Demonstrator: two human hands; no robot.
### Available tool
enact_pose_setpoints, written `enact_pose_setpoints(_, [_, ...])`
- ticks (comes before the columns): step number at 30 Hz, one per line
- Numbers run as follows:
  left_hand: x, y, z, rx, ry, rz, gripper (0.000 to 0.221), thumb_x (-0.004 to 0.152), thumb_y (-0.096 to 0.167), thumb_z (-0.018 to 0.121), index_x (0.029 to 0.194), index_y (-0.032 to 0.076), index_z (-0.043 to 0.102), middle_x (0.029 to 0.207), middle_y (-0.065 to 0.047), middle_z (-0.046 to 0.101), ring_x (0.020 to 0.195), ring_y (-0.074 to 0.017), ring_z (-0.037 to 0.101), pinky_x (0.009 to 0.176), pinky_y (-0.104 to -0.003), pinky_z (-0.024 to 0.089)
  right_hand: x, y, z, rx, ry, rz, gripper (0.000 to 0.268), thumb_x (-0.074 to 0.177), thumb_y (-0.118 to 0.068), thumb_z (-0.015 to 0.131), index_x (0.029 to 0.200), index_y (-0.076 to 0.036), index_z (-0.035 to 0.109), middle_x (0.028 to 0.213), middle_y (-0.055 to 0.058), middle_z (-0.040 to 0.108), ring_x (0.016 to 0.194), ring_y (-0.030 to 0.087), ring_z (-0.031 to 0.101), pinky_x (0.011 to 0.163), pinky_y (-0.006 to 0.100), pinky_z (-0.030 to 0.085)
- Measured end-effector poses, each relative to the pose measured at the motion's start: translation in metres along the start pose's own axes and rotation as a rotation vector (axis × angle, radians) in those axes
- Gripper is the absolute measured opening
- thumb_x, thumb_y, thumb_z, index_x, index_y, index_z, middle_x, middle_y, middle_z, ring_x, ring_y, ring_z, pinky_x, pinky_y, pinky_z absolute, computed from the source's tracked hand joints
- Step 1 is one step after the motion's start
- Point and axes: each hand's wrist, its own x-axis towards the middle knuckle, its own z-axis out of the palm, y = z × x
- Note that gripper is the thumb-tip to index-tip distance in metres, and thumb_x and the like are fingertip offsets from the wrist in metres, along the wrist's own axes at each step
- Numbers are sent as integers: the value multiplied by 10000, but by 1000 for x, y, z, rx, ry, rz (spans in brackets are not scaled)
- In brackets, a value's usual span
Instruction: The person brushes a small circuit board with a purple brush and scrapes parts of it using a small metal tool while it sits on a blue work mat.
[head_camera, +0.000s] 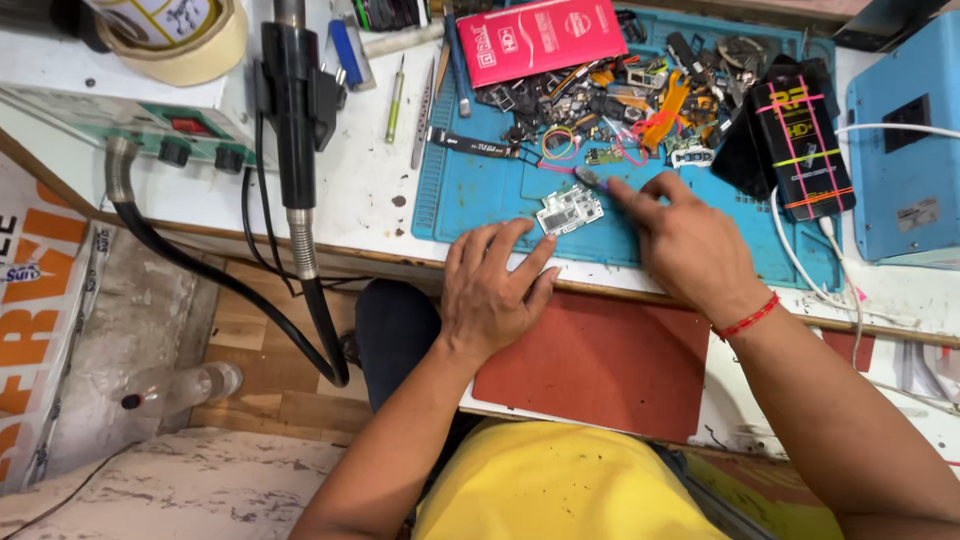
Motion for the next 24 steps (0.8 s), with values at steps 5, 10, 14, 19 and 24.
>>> enact_pose_setpoints(5, [3, -2, 0, 2, 6, 0, 336, 898, 292, 767, 1218, 190, 740, 1301, -58, 625, 1181, -273, 576, 1016, -463, 445, 2, 1, 3, 45, -85, -23, 660, 801, -47, 588, 1420, -278, 587, 1156, 101, 630, 645, 378, 669, 602, 478, 570])
enact_pose_setpoints(10, [6, -3, 0, 1, 25, 7, 324, 906, 296, 769, 1211, 191, 742, 1297, -60, 618, 1185, -275, 576, 1023, -463, 448, 6, 0, 1, 21, -14, -127, 624, 844, -58, 584, 1433, -263, 593, 1112, 100, 635, 681, 371, 679, 617, 479, 568])
enact_pose_setpoints(14, [-2, 3, 1, -4, 1, -6, 326, 891, 297, 769, 1198, 191, 746, 1286, -69, 618, 1173, -282, 572, 1014, -470, 446, 10, 10, -4, -1, 15, -13, 584, 896, -62, 571, 1447, -254, 593, 1138, 121, 634, 696, 390, 671, 619, 486, 556])
enact_pose_setpoints(19, [0, 2, 0, -8, 9, -3, 322, 906, 287, 771, 1209, 181, 747, 1268, -72, 616, 1175, -277, 575, 1012, -463, 447, 10, 2, -1, 4, -21, -16, 575, 905, -54, 562, 1436, -271, 598, 1150, 111, 644, 709, 388, 691, 628, 490, 566])
enact_pose_setpoints(24, [5, 2, -1, -2, 32, 8, 316, 897, 284, 775, 1193, 180, 743, 1259, -72, 619, 1177, -279, 577, 1013, -460, 449, 3, -9, -1, 28, -5, -111, 629, 804, -89, 612, 1412, -249, 607, 1117, 120, 643, 676, 397, 688, 592, 504, 566])
